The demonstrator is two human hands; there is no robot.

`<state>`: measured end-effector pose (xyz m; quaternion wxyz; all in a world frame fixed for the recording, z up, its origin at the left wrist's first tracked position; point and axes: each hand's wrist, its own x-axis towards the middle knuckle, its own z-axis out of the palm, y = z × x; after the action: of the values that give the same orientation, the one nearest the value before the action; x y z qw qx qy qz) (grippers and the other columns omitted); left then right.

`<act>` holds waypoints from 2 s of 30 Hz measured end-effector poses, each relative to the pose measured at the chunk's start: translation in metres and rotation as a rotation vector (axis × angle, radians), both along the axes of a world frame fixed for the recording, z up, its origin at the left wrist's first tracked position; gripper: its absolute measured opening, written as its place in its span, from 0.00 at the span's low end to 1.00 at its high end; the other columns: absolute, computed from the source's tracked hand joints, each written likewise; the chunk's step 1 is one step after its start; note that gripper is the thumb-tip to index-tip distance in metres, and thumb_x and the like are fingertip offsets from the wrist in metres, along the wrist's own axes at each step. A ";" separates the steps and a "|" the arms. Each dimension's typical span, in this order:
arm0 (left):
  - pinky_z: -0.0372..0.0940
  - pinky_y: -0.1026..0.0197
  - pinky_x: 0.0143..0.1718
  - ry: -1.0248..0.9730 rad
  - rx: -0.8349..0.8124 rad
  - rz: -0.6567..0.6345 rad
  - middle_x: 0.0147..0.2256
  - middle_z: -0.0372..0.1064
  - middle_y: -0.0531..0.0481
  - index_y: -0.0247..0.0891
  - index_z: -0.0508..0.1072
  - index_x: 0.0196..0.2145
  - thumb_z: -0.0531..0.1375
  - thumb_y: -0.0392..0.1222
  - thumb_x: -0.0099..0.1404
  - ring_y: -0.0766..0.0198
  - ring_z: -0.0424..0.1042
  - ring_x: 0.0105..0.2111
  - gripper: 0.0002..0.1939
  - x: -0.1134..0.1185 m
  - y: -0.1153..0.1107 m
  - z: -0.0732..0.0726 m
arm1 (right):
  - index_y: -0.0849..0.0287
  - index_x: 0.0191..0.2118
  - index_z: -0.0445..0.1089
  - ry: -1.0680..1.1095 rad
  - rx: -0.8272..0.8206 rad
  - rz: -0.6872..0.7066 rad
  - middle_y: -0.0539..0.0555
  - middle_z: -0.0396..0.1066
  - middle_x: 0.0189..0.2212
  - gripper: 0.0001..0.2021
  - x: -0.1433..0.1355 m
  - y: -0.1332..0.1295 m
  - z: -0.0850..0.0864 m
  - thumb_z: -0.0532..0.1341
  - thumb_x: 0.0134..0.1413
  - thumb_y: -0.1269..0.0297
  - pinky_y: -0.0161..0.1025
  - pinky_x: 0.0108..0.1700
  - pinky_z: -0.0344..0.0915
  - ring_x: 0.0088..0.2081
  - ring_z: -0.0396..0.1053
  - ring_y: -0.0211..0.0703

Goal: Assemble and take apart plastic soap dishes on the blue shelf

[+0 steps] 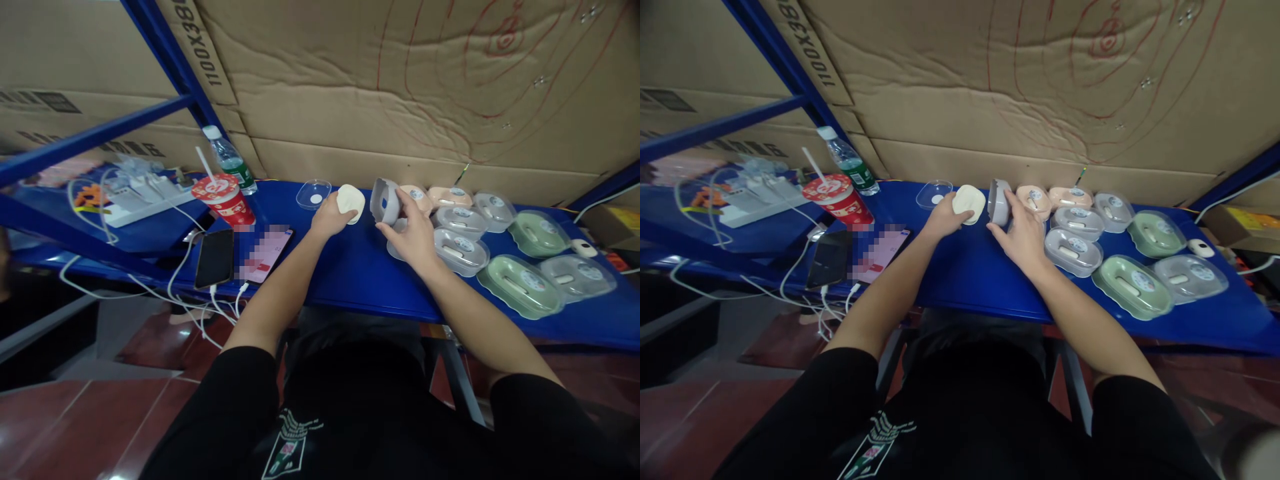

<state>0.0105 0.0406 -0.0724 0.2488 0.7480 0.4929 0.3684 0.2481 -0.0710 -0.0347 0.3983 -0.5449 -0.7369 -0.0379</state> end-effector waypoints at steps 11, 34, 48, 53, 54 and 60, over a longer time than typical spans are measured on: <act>0.69 0.37 0.63 0.215 -0.056 -0.025 0.60 0.76 0.32 0.35 0.79 0.56 0.69 0.56 0.66 0.38 0.77 0.59 0.28 0.013 -0.020 0.017 | 0.53 0.76 0.56 -0.004 0.008 0.009 0.65 0.71 0.69 0.41 0.000 0.001 0.000 0.65 0.65 0.42 0.68 0.63 0.72 0.59 0.77 0.67; 0.71 0.52 0.51 0.380 0.276 0.044 0.49 0.80 0.42 0.40 0.82 0.46 0.63 0.37 0.72 0.50 0.78 0.50 0.09 -0.009 -0.024 0.044 | 0.62 0.77 0.58 -0.451 -0.219 0.215 0.68 0.57 0.77 0.38 -0.038 -0.025 0.001 0.65 0.69 0.53 0.74 0.78 0.42 0.77 0.55 0.70; 0.61 0.37 0.67 0.600 0.141 0.196 0.68 0.66 0.36 0.42 0.86 0.49 0.69 0.53 0.69 0.35 0.64 0.68 0.16 -0.012 -0.021 0.037 | 0.64 0.79 0.54 -0.421 -0.471 0.329 0.70 0.46 0.80 0.49 -0.048 -0.015 -0.024 0.64 0.65 0.36 0.68 0.79 0.46 0.80 0.45 0.72; 0.62 0.39 0.67 0.621 0.008 0.307 0.65 0.69 0.33 0.39 0.84 0.52 0.65 0.53 0.72 0.37 0.69 0.65 0.19 -0.011 -0.021 0.035 | 0.65 0.79 0.53 -0.393 -0.443 0.195 0.71 0.46 0.80 0.46 -0.059 -0.015 -0.019 0.65 0.67 0.43 0.68 0.78 0.48 0.79 0.49 0.71; 0.63 0.39 0.66 0.617 -0.004 0.308 0.64 0.71 0.33 0.38 0.84 0.52 0.64 0.52 0.72 0.37 0.71 0.64 0.19 -0.010 -0.021 0.035 | 0.65 0.79 0.53 -0.389 -0.443 0.157 0.72 0.45 0.80 0.46 -0.062 -0.014 -0.018 0.65 0.66 0.44 0.69 0.77 0.48 0.79 0.49 0.72; 0.60 0.31 0.68 0.572 -0.064 0.354 0.64 0.71 0.34 0.41 0.83 0.51 0.64 0.54 0.72 0.37 0.68 0.65 0.19 -0.005 -0.024 0.036 | 0.66 0.79 0.49 -0.314 -0.577 0.023 0.74 0.59 0.75 0.46 -0.076 0.009 -0.014 0.63 0.66 0.47 0.70 0.71 0.60 0.75 0.58 0.72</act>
<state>0.0051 0.0170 -0.0361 0.0557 0.7156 0.6763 0.1654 0.1723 -0.0617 -0.0487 0.1096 -0.6144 -0.7758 0.0933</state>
